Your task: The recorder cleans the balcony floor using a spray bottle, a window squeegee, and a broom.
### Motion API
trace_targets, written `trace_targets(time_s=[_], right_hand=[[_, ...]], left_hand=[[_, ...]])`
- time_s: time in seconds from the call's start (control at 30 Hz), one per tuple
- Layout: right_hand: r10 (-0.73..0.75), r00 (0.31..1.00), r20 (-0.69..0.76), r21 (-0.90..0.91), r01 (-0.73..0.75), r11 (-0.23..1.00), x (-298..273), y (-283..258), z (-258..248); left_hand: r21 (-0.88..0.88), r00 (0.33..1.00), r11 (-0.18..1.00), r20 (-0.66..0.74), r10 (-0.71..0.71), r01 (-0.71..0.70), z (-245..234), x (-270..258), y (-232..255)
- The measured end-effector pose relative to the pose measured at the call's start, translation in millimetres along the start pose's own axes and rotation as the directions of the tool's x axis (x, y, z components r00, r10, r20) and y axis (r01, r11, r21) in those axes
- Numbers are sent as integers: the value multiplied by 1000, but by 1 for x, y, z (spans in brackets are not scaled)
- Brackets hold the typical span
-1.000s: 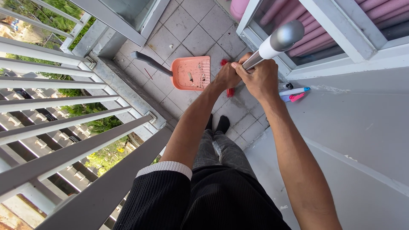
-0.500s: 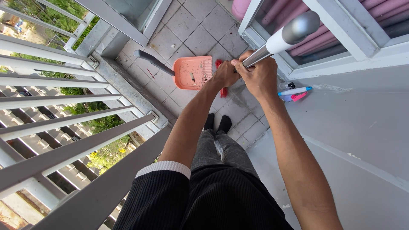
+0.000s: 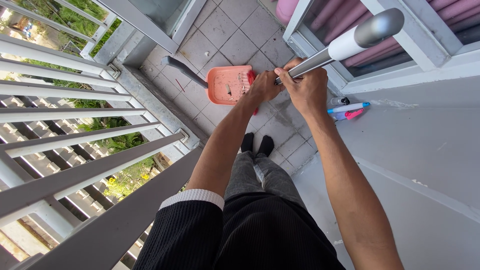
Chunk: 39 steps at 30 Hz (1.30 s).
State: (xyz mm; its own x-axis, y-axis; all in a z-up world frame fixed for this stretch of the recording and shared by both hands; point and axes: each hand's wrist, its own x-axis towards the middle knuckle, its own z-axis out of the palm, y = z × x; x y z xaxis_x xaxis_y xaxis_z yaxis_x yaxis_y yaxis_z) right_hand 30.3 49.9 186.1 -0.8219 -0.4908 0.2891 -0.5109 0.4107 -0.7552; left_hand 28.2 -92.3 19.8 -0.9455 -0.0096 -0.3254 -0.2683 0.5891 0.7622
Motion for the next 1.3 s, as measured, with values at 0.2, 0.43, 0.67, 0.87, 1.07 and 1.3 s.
trace_targets(time_s=[0.2,0.43,0.67,0.87,1.07,1.3], right_hand=[[22,1000,-22,-7,-22,1000,-3,0,-8],[39,997,-64,-13,-40,999,1,-4,-35],[21,994,-109,-104,-32,994,-2,-2,-56],[11,993,-119,-106,-24,994,-8,-7,-49],[48,991,-128,-60,-56,997,-17,-2,-30],[13,993,-120,-53,-20,998,-11,0,-17]], left_hand=[[27,998,998,-15,54,-54,-2,-5,7],[4,988,989,-47,149,-149,-8,-7,46],[-1,984,985,53,173,-173,4,14,69],[33,977,977,54,208,-210,33,36,44],[-87,964,961,17,265,-263,32,26,25],[-17,986,988,60,152,-152,19,24,10]])
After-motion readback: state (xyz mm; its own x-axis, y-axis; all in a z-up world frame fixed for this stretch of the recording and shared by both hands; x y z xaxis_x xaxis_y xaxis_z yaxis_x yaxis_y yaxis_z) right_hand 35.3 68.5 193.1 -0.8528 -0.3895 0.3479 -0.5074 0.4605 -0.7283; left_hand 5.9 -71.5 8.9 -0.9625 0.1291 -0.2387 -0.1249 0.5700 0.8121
